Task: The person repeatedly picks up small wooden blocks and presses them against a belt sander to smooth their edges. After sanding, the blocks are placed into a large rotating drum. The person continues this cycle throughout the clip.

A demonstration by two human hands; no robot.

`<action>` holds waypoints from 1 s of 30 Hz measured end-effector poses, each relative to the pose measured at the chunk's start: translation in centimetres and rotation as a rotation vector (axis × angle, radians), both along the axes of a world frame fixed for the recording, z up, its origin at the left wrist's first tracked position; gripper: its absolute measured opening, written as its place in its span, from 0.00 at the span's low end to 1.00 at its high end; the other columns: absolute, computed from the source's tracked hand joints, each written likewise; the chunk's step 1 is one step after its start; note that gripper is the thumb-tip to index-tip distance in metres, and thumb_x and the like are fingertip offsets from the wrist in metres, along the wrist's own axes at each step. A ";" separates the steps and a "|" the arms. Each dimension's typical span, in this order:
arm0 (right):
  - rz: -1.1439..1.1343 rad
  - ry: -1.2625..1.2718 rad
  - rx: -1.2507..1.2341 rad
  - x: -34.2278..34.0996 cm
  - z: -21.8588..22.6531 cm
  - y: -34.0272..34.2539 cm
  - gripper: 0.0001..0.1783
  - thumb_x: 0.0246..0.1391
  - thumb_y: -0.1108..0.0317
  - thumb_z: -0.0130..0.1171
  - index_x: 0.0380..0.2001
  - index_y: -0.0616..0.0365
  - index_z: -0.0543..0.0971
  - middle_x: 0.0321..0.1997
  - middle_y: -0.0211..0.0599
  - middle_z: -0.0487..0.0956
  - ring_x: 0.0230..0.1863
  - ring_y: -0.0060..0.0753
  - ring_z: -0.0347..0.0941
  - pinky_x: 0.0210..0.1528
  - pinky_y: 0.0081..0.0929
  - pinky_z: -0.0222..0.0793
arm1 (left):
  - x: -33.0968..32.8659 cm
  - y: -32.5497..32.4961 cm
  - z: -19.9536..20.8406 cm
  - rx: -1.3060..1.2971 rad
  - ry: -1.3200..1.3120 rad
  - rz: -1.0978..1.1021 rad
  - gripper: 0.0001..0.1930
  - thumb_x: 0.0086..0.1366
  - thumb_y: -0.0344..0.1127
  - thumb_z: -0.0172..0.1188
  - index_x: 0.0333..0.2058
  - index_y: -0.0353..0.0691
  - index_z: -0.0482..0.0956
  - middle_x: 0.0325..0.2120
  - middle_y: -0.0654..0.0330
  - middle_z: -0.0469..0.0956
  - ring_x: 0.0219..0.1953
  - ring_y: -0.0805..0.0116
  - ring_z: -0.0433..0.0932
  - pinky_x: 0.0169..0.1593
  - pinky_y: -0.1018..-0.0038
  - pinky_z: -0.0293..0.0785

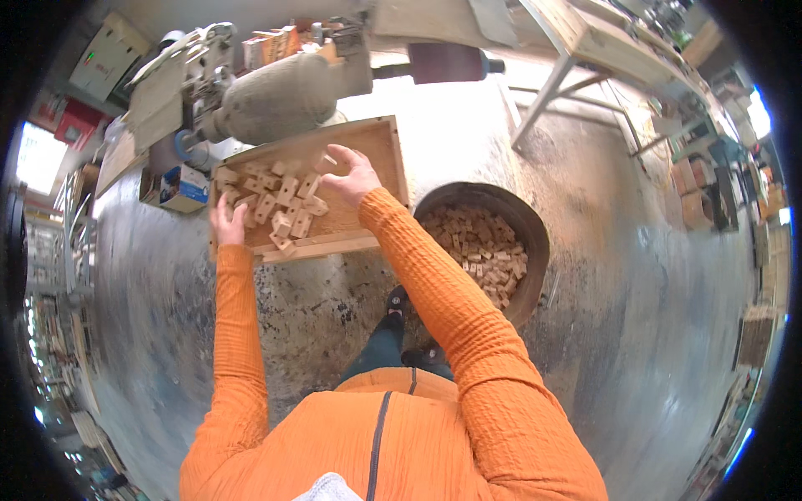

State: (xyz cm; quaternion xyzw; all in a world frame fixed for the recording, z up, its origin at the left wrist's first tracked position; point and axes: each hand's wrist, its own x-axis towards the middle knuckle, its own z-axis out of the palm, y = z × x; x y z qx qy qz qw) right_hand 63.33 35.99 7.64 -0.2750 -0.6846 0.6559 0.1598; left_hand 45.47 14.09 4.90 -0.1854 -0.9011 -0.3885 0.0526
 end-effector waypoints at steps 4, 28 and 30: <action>-0.171 0.183 -0.201 9.8 -2.9 4.7 0.33 0.42 0.66 0.62 0.55 0.57 0.66 0.58 0.46 0.64 0.51 0.39 0.70 0.51 0.31 0.68 | 11.4 5.8 1.2 0.067 0.475 -0.352 0.21 0.52 0.39 0.56 0.47 0.43 0.71 0.54 0.49 0.60 0.57 0.52 0.58 0.61 0.59 0.53; -1.273 0.150 -1.451 36.9 -58.0 1.0 0.50 0.47 0.38 0.50 0.64 0.52 0.43 0.68 0.44 0.43 0.66 0.54 0.43 0.56 0.62 0.54 | 34.2 35.7 -59.0 -0.728 -0.722 -1.118 0.27 0.55 0.50 0.54 0.48 0.36 0.71 0.47 0.49 0.72 0.49 0.55 0.71 0.51 0.67 0.66; -1.204 0.288 -1.469 32.9 -61.5 3.8 0.53 0.44 0.36 0.51 0.65 0.50 0.42 0.69 0.45 0.39 0.66 0.58 0.40 0.56 0.66 0.51 | 30.2 38.3 -62.6 -0.795 -0.385 -1.159 0.27 0.55 0.52 0.53 0.49 0.40 0.71 0.46 0.45 0.72 0.50 0.52 0.70 0.51 0.66 0.67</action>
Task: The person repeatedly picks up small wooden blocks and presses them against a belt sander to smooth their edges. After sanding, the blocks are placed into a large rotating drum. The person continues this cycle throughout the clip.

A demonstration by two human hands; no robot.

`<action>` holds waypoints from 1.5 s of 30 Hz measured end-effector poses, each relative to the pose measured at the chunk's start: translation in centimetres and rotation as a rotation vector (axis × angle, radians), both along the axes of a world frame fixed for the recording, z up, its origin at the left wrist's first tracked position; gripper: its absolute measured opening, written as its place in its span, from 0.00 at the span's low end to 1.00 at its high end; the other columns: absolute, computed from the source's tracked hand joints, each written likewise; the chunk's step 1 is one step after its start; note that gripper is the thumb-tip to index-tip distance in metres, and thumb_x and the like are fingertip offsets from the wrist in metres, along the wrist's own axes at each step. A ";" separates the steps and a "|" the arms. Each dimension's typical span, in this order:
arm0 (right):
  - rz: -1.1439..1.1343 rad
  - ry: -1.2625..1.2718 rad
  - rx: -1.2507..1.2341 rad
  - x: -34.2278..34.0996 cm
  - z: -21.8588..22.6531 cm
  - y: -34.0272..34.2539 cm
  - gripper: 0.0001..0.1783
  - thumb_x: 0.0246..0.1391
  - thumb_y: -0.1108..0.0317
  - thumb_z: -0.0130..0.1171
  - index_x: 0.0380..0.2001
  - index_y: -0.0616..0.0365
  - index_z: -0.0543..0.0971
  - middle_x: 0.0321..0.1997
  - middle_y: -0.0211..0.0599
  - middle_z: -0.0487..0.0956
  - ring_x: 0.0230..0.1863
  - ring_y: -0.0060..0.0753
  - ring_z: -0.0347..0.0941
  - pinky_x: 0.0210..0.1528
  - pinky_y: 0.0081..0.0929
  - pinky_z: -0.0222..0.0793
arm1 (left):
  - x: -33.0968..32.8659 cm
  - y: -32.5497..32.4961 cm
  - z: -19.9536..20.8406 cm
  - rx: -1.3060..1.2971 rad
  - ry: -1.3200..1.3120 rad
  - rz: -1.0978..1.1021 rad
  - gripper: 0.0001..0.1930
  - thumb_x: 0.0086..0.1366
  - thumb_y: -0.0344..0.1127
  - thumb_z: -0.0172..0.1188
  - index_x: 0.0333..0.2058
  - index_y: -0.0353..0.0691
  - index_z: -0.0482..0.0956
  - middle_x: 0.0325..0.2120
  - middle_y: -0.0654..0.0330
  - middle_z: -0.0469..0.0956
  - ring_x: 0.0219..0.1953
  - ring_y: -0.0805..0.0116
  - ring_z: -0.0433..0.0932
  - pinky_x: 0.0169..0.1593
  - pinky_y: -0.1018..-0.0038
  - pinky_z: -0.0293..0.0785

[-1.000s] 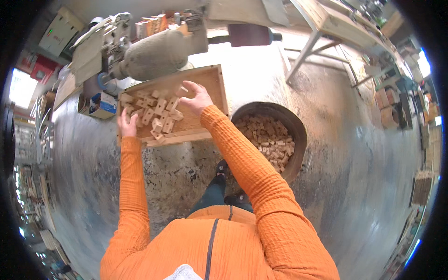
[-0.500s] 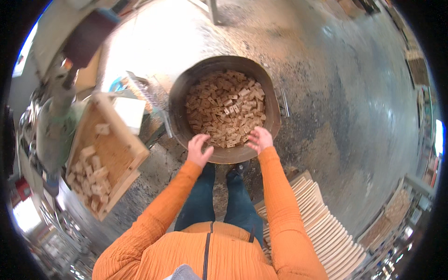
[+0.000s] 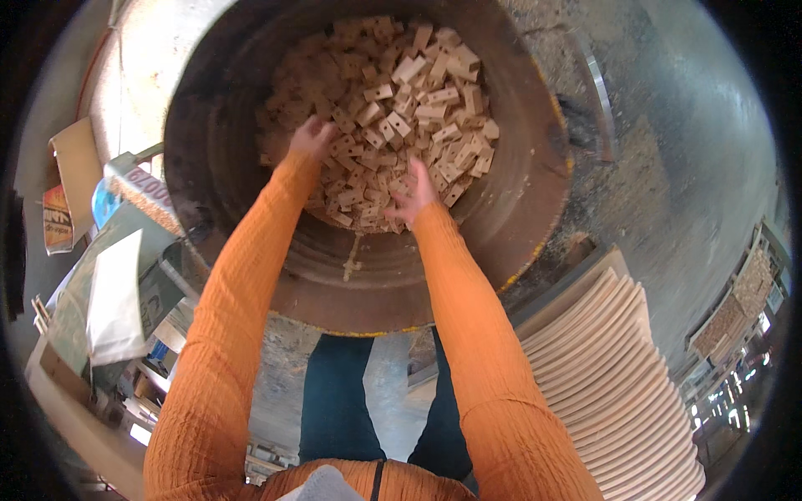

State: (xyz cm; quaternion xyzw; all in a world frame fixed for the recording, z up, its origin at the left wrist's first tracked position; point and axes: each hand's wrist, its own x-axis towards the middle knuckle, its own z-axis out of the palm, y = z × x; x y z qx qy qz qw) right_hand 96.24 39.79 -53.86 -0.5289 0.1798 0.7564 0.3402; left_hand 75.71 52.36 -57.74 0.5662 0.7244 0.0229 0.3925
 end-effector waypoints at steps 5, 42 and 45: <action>-0.300 0.051 -0.138 0.2 -7.7 2.3 0.56 0.41 0.32 0.52 0.65 0.43 0.37 0.69 0.43 0.35 0.67 0.59 0.34 0.54 0.72 0.48 | 7.2 4.3 -6.4 -0.357 0.043 -0.217 0.32 0.56 0.57 0.51 0.53 0.39 0.68 0.49 0.44 0.70 0.51 0.52 0.70 0.52 0.66 0.65; -0.085 -0.044 0.055 0.0 -3.4 -3.2 0.31 0.54 0.41 0.43 0.58 0.41 0.59 0.56 0.30 0.65 0.55 0.39 0.63 0.46 0.52 0.68 | 11.1 -8.7 0.7 -0.471 -0.527 0.181 0.40 0.50 0.47 0.65 0.58 0.39 0.59 0.45 0.48 0.73 0.41 0.64 0.76 0.44 0.73 0.73; -0.094 -0.199 -0.001 0.2 4.0 -5.0 0.30 0.54 0.46 0.47 0.57 0.43 0.59 0.52 0.30 0.69 0.51 0.37 0.68 0.40 0.50 0.72 | 10.8 -11.9 6.3 -0.334 -0.466 0.160 0.37 0.51 0.45 0.65 0.58 0.39 0.60 0.47 0.49 0.72 0.45 0.63 0.74 0.47 0.71 0.72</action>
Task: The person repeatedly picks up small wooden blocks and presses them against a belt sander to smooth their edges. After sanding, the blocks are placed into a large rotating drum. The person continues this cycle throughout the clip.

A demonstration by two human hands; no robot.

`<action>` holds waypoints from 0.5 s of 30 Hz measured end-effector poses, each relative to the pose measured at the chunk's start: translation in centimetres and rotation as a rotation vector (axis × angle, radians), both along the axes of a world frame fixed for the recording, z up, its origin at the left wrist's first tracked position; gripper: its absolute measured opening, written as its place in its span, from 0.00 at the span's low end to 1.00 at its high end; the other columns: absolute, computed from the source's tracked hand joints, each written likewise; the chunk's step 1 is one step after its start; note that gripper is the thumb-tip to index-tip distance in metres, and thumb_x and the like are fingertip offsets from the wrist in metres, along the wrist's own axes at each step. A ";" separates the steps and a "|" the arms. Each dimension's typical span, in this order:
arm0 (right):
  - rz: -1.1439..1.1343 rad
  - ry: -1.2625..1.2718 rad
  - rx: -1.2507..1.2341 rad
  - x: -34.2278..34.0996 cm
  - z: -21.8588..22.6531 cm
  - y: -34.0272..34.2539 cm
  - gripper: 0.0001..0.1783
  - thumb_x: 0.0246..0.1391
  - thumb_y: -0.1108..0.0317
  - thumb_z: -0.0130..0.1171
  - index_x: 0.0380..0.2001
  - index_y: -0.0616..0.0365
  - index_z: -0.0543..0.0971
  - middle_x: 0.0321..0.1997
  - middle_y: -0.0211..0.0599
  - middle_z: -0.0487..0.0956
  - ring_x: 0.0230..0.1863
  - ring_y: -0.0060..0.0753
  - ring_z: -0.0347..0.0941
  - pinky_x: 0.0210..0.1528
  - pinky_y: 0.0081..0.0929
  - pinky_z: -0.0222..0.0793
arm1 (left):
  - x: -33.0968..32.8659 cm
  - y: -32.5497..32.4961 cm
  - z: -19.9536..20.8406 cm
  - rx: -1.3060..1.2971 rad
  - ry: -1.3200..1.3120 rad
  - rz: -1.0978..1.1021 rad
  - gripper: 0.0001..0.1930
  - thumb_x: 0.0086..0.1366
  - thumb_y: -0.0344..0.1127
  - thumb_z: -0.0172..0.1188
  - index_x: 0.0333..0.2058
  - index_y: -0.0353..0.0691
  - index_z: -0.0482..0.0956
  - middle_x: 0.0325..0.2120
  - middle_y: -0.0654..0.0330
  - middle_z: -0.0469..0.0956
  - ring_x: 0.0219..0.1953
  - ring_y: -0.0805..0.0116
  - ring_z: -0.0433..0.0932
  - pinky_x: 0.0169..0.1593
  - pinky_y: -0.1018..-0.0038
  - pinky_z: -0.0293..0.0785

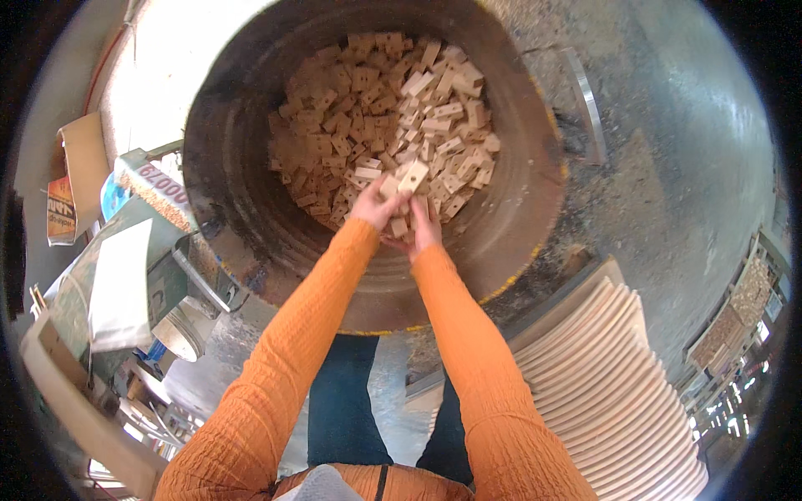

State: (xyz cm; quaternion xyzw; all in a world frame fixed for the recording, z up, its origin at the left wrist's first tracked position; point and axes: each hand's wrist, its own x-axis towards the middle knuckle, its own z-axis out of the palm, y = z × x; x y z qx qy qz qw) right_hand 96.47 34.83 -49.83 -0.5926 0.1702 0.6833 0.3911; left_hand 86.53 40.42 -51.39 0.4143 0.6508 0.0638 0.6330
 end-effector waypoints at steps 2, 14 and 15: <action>-0.007 -0.094 0.015 0.0 6.3 -1.0 0.31 0.54 0.50 0.51 0.58 0.44 0.58 0.51 0.33 0.70 0.49 0.37 0.70 0.39 0.49 0.73 | -0.2 -2.4 4.6 0.089 -0.081 0.098 0.36 0.49 0.46 0.65 0.56 0.41 0.64 0.46 0.49 0.71 0.46 0.60 0.73 0.49 0.68 0.69; 0.244 -0.057 0.871 -5.7 44.9 -0.4 0.31 0.50 0.78 0.54 0.58 0.56 0.60 0.54 0.37 0.68 0.52 0.30 0.67 0.50 0.26 0.68 | -7.6 -7.0 47.1 0.864 -0.346 0.607 0.32 0.52 0.38 0.66 0.55 0.41 0.65 0.43 0.59 0.68 0.49 0.67 0.68 0.51 0.71 0.67; 0.292 -0.031 0.947 -7.9 47.9 -0.2 0.31 0.48 0.77 0.56 0.57 0.56 0.62 0.53 0.37 0.68 0.51 0.29 0.67 0.49 0.24 0.68 | -9.9 -7.6 50.5 0.880 -0.404 0.666 0.32 0.52 0.36 0.66 0.55 0.42 0.63 0.46 0.58 0.68 0.49 0.67 0.68 0.51 0.72 0.69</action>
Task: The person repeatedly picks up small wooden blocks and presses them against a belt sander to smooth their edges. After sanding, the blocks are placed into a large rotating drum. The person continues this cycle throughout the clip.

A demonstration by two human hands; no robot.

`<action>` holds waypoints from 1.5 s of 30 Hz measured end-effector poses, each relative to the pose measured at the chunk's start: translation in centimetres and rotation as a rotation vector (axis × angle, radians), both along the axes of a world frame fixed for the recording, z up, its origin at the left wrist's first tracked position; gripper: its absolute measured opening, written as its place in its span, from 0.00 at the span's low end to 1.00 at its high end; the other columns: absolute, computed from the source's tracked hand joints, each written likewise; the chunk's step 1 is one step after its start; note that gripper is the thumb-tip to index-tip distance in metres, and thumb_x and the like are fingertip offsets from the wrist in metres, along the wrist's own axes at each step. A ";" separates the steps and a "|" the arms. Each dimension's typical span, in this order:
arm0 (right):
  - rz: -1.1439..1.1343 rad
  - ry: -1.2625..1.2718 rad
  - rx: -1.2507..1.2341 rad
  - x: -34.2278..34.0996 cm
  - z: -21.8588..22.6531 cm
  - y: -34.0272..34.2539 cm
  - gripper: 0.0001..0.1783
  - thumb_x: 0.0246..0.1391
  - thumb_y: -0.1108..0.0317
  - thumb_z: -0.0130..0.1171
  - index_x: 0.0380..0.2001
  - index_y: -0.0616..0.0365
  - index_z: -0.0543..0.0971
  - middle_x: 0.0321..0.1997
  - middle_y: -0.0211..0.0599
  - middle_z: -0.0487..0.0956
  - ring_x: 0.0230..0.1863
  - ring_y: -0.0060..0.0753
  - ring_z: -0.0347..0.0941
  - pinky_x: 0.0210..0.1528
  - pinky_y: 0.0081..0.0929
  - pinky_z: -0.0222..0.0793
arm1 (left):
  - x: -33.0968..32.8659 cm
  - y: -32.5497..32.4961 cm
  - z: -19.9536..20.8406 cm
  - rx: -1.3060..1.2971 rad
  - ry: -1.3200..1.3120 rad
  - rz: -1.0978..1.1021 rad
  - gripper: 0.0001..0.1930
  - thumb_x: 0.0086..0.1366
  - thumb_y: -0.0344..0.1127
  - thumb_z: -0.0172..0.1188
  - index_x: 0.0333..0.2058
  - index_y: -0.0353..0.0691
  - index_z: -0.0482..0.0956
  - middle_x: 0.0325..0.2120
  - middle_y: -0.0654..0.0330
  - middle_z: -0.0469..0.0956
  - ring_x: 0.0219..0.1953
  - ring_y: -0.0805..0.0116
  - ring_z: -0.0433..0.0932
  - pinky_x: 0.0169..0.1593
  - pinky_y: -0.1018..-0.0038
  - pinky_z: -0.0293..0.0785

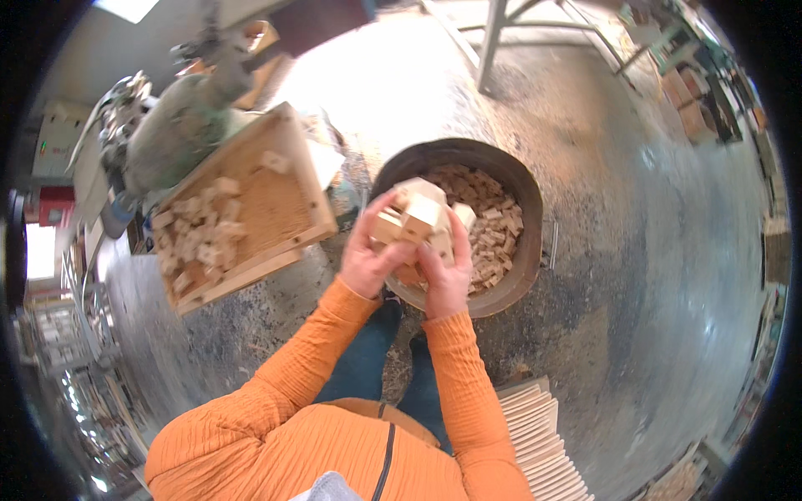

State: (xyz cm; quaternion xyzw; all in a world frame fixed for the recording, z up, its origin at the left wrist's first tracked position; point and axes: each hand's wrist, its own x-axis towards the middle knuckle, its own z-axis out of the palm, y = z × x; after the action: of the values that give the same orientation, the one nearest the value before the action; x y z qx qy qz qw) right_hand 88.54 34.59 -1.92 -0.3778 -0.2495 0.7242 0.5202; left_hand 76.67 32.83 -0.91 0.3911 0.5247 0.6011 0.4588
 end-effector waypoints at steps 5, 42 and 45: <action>0.370 0.024 0.096 -12.0 7.9 -0.2 0.35 0.42 0.71 0.66 0.56 0.55 0.65 0.52 0.37 0.69 0.47 0.26 0.70 0.44 0.21 0.71 | -11.2 -4.1 8.2 0.193 -0.055 0.238 0.32 0.53 0.32 0.64 0.56 0.42 0.61 0.51 0.56 0.65 0.50 0.64 0.69 0.50 0.72 0.72; 0.513 -1.083 -0.601 13.4 -58.7 0.0 0.26 0.44 0.55 0.58 0.47 0.56 0.74 0.47 0.41 0.74 0.45 0.41 0.70 0.48 0.32 0.66 | -0.7 0.9 -62.4 -1.461 0.051 -0.062 0.32 0.54 0.54 0.56 0.52 0.37 0.66 0.47 0.51 0.68 0.46 0.57 0.68 0.42 0.54 0.65; 0.668 -1.202 -0.440 9.5 -62.4 1.0 0.30 0.45 0.53 0.56 0.52 0.53 0.70 0.53 0.43 0.71 0.55 0.47 0.65 0.55 0.34 0.61 | -2.7 -1.1 -67.3 -1.476 0.088 0.058 0.37 0.52 0.58 0.56 0.56 0.41 0.61 0.47 0.50 0.68 0.46 0.57 0.68 0.42 0.51 0.64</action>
State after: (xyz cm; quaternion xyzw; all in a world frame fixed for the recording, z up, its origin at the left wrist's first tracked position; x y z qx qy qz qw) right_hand 98.08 35.59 -64.27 -0.7104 -0.4429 0.5452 -0.0444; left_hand 74.01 31.77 -68.21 -0.0092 0.8205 0.0875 0.5648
